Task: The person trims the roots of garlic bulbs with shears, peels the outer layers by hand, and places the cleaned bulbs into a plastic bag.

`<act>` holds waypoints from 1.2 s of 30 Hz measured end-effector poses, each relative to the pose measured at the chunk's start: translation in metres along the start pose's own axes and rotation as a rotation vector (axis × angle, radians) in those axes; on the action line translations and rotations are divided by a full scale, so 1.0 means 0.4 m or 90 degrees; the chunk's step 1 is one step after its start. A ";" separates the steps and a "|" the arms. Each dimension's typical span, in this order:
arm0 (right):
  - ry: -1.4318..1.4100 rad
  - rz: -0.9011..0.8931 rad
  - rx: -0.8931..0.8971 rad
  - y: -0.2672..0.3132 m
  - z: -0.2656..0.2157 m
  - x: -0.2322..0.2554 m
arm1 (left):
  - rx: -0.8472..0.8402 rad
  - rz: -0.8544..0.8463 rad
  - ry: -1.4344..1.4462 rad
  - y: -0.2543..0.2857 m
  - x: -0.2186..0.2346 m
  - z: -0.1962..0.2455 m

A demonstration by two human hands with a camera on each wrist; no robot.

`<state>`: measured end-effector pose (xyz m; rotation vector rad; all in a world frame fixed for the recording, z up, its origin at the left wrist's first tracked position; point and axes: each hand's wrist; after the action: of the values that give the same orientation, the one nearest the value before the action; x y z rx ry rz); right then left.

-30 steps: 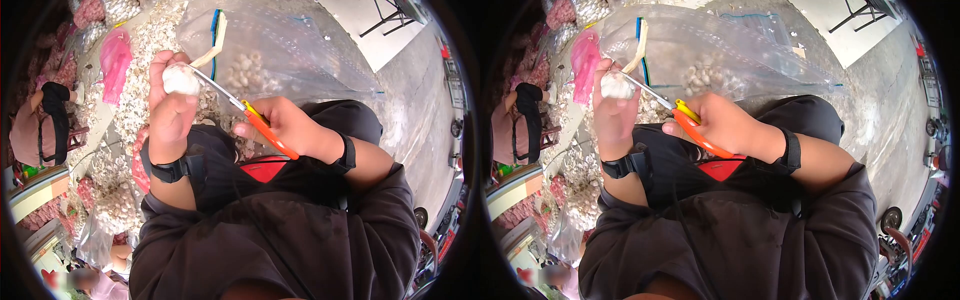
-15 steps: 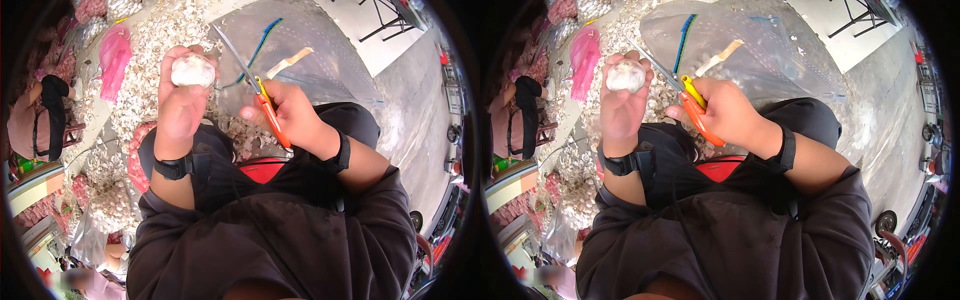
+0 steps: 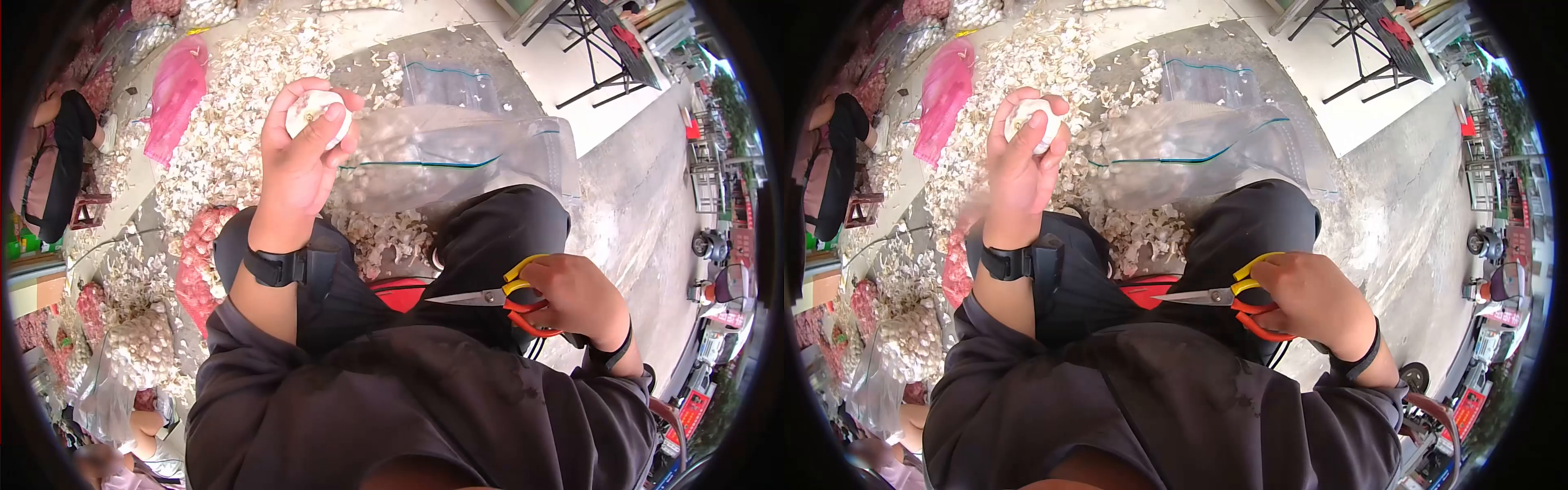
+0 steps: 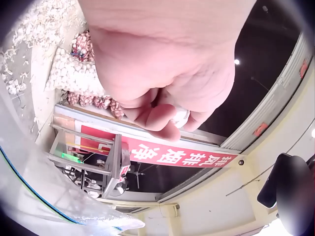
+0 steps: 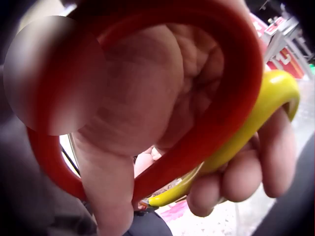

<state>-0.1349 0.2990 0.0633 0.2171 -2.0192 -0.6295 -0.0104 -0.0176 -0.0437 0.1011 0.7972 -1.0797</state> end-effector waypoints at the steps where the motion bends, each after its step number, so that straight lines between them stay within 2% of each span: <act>1: -0.010 -0.011 -0.051 0.027 0.002 -0.013 | 0.000 -0.003 0.008 0.003 0.001 0.003; 3: -0.033 -0.029 -0.155 0.075 0.007 -0.047 | 0.004 -0.012 0.026 0.007 0.000 0.004; 5: -0.031 -0.037 -0.211 0.111 0.020 -0.100 | 0.001 -0.010 0.060 0.009 0.000 0.003; 7: 0.002 -0.054 -0.254 0.122 0.007 -0.133 | -0.001 -0.022 0.077 0.009 0.012 -0.003; 8: 0.021 -0.031 -0.241 0.124 0.003 -0.153 | 0.013 -0.024 0.079 0.011 0.013 -0.004; 10: 0.096 -0.069 -0.292 0.108 -0.010 -0.151 | 0.042 -0.027 0.080 0.015 0.015 -0.002; 13: 0.146 -0.099 -0.277 0.074 -0.025 -0.096 | 0.060 -0.003 0.084 0.014 0.003 -0.016; 16: 0.168 0.060 -0.201 -0.003 -0.060 -0.039 | 0.054 0.007 0.000 0.025 -0.036 -0.020; 18: -0.119 0.231 -0.008 -0.094 -0.083 0.002 | 0.047 0.002 -0.118 0.026 -0.060 -0.022; 20: -0.415 0.218 0.035 -0.208 -0.067 0.009 | 0.053 -0.012 -0.207 0.033 -0.086 -0.021; 22: -0.693 0.297 0.131 -0.321 -0.093 -0.012 | 0.068 -0.033 -0.270 0.041 -0.106 -0.017; 25: -0.762 0.288 0.242 -0.400 -0.094 -0.040 | 0.073 -0.044 -0.306 0.049 -0.109 -0.059; 28: -0.826 0.374 0.182 -0.434 -0.082 -0.087 | 0.032 -0.103 -0.458 0.045 -0.078 -0.116; 29: -0.867 0.328 0.176 -0.428 -0.066 -0.085 | -0.038 -0.101 -0.548 0.038 -0.052 -0.150; 32: -0.777 0.422 0.211 -0.460 -0.044 -0.106 | -0.019 -0.100 -0.476 0.037 -0.063 -0.171; 33: -0.781 0.456 0.245 -0.478 -0.043 -0.113 | 0.085 -0.084 -0.312 0.042 -0.088 -0.155; 35: -0.786 0.523 0.315 -0.509 -0.043 -0.124 | 0.136 -0.028 -0.049 0.037 -0.115 -0.166; 36: -0.775 0.527 0.312 -0.512 -0.041 -0.123 | 0.159 0.002 0.082 0.034 -0.123 -0.172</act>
<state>-0.1172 0.1389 -0.0734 -0.9026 -3.0473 0.4218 -0.0469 0.0565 -0.0668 0.3851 0.7734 -1.1746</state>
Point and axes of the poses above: each hand's wrist, its own y-axis away from the middle knuckle, its own x-axis out of the back of the hand, z = x × y, and after that the axes turned 7 degrees about -z, right-handed
